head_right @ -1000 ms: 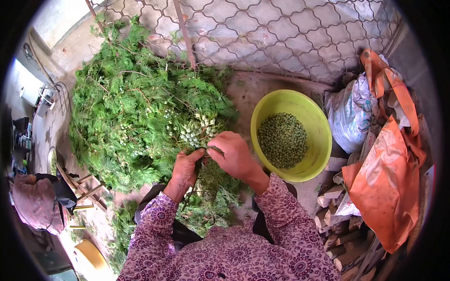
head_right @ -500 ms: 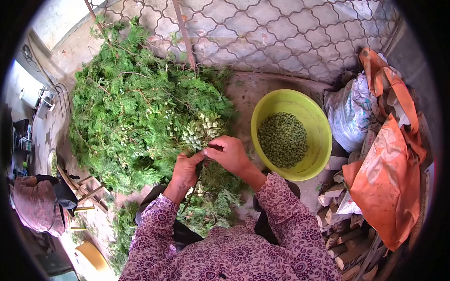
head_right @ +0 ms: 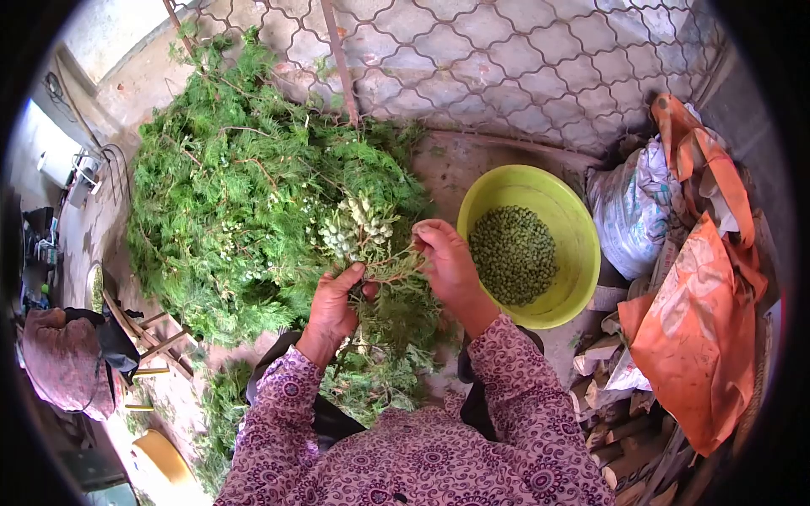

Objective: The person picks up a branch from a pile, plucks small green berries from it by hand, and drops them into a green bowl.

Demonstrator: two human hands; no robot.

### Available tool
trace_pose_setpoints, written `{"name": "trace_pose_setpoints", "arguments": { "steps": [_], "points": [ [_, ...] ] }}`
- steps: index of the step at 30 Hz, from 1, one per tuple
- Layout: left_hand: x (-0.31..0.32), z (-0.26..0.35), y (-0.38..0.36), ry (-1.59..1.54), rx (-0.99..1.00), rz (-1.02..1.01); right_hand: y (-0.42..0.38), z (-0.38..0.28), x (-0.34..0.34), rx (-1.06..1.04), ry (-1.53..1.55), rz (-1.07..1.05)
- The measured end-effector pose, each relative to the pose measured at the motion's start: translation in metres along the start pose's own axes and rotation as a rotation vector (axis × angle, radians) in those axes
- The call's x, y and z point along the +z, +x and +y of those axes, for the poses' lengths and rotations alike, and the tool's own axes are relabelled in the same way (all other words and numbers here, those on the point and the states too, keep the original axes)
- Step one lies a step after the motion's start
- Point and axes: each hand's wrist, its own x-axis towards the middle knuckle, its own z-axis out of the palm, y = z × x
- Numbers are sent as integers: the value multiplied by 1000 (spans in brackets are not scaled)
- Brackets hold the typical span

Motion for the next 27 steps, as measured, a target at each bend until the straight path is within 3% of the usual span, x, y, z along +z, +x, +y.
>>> {"name": "trace_pose_setpoints", "arguments": {
  "steps": [8,11,18,20,21,23,24,26,27],
  "points": [
    [2,3,-7,61,-77,-97,4,-2,-2,245,-42,-231],
    [2,2,-5,101,-78,-77,-6,-1,10,261,-243,-342],
    [2,-2,-5,133,-112,-53,-6,5,5,218,-205,-381],
    [4,-2,-6,108,-127,-54,-9,2,6,353,-119,-258],
    [5,-2,-6,83,-142,-55,-14,-2,8,352,-119,-256],
    [2,-1,-4,84,-122,-54,-22,-11,9,43,-367,-293],
    [1,-1,-2,85,-100,-55,-19,-10,7,41,-370,-296],
    [1,-2,2,79,-34,-32,-4,-6,-1,17,44,-235],
    [-1,-4,3,75,23,0,7,-10,-6,143,136,-179]
  ]
}}
